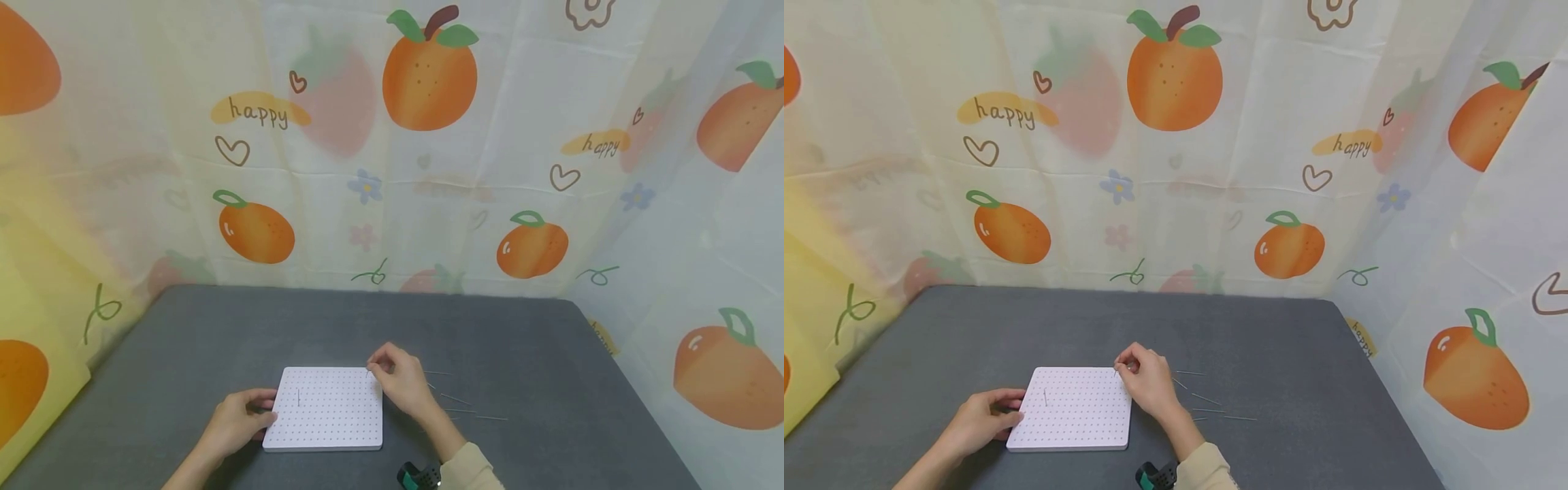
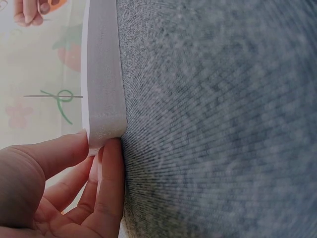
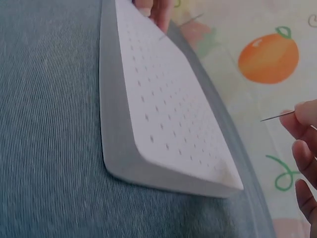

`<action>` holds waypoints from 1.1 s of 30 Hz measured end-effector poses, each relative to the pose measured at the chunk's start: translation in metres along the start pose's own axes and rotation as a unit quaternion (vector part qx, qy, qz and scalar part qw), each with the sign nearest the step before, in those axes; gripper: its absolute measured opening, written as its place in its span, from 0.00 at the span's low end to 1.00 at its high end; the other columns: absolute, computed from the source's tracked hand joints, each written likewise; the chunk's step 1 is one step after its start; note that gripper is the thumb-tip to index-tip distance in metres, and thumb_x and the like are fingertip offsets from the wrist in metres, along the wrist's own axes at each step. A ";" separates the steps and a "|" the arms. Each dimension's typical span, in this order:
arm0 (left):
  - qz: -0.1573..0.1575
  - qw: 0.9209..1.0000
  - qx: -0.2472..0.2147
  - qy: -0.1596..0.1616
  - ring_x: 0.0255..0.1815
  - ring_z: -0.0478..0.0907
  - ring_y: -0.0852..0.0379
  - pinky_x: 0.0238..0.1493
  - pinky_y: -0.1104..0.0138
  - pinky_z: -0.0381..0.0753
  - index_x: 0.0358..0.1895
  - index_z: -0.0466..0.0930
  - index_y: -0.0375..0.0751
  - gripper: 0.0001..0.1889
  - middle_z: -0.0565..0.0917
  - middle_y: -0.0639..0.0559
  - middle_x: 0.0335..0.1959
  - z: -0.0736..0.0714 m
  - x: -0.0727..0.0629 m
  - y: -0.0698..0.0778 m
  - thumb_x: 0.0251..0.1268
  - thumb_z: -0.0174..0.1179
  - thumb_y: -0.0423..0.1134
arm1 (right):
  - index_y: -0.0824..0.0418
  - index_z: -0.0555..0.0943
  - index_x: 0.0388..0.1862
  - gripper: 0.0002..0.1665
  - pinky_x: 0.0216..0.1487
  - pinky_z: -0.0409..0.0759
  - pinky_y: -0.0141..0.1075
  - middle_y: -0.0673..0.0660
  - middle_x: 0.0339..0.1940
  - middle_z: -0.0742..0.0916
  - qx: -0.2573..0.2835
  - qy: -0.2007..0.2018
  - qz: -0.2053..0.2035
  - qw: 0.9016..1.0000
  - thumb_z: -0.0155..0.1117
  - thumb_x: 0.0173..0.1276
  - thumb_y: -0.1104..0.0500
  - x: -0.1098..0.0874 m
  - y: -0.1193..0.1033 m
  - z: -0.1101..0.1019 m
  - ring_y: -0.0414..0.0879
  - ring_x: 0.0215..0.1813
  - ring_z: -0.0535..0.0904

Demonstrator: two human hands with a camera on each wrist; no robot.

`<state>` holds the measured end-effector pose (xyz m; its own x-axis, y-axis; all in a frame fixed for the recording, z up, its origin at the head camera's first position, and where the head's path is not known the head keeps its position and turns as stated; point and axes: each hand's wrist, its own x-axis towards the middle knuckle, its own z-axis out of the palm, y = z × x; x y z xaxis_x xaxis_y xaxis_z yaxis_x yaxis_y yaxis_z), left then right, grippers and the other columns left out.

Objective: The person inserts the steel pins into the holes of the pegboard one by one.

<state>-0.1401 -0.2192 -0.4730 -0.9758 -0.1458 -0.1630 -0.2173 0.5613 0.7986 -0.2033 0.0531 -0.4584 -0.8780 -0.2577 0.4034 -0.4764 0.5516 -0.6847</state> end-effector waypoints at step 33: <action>0.001 1.000 0.005 -0.005 0.27 0.78 0.57 0.23 0.65 0.82 0.50 0.76 0.28 0.22 0.81 0.46 0.35 0.000 0.002 -0.002 0.47 0.63 0.27 | 0.49 0.81 0.28 0.03 0.32 0.64 0.20 0.40 0.26 0.85 -0.045 -0.025 -0.061 0.997 0.65 0.55 0.57 0.001 -0.044 0.052 0.31 0.28 0.73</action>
<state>-0.1416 -0.2207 -0.4750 -0.9766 -0.1361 -0.1666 -0.2147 0.5694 0.7935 -0.1855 -0.0126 -0.4590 -0.8161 -0.3651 0.4480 -0.5758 0.5814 -0.5748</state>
